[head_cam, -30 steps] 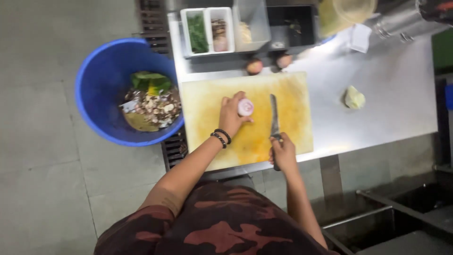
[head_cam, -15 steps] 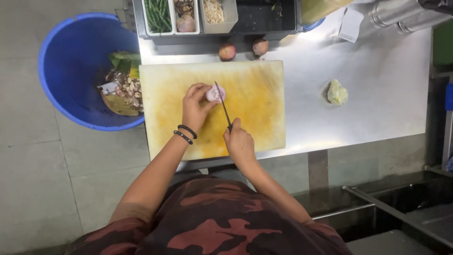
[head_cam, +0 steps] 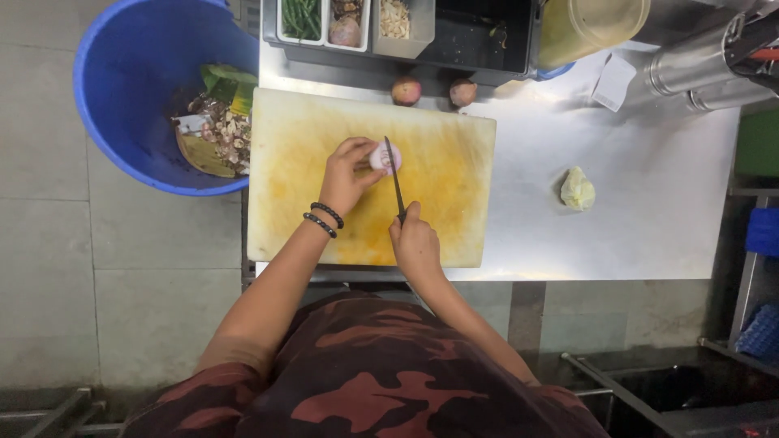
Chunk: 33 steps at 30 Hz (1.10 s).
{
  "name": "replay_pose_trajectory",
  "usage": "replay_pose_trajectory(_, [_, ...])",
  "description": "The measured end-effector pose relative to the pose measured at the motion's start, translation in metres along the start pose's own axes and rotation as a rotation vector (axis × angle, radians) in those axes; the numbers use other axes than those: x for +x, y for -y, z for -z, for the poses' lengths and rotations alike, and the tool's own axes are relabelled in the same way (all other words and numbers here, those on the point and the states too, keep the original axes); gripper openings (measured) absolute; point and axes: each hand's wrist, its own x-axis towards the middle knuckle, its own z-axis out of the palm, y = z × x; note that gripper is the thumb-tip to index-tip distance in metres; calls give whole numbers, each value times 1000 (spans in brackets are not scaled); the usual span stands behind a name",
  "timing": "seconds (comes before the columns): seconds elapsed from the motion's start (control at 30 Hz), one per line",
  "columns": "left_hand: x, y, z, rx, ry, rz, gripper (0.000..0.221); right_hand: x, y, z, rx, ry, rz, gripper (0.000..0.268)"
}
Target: Slicing an onion and a green chili on a cutting board in a kitchen.
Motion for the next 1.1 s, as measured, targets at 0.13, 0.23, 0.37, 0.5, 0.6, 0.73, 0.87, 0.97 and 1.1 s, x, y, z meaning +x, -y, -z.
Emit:
replay_pose_trajectory(0.13, [1, 0, 0, 1, -7, -12, 48, 4, -1, -9, 1, 29, -15, 34])
replay_pose_trajectory(0.23, [0, -3, 2, 16, -1, -14, 49, 14, 0, -19, -40, 56, -73, 35])
replay_pose_trajectory(0.37, [1, -3, 4, 24, 10, -39, 47, 44, -3, -42, 20, 19, -18, 32])
replay_pose_trajectory(0.5, [0, 7, -1, 38, -23, -38, 47, 28, -1, -33, 61, 49, -63, 27])
replay_pose_trajectory(0.6, [-1, 12, -6, 62, -51, -35, 49, -29, -29, -41, 53, 112, -114, 35])
replay_pose_trajectory(0.73, [15, -2, -17, 217, -22, -141, 52, -47, -26, 9, 225, 272, -250, 36])
replay_pose_trajectory(0.87, [27, -9, -23, 466, 68, -115, 48, -47, -51, 14, 671, 374, -311, 35])
replay_pose_trajectory(0.97, [8, -12, -3, 552, 48, -59, 50, -49, -55, 15, 723, 310, -255, 31])
replay_pose_trajectory(1.1, [-18, -27, 26, 556, -102, -341, 50, -46, -29, 38, 640, 233, -152, 27])
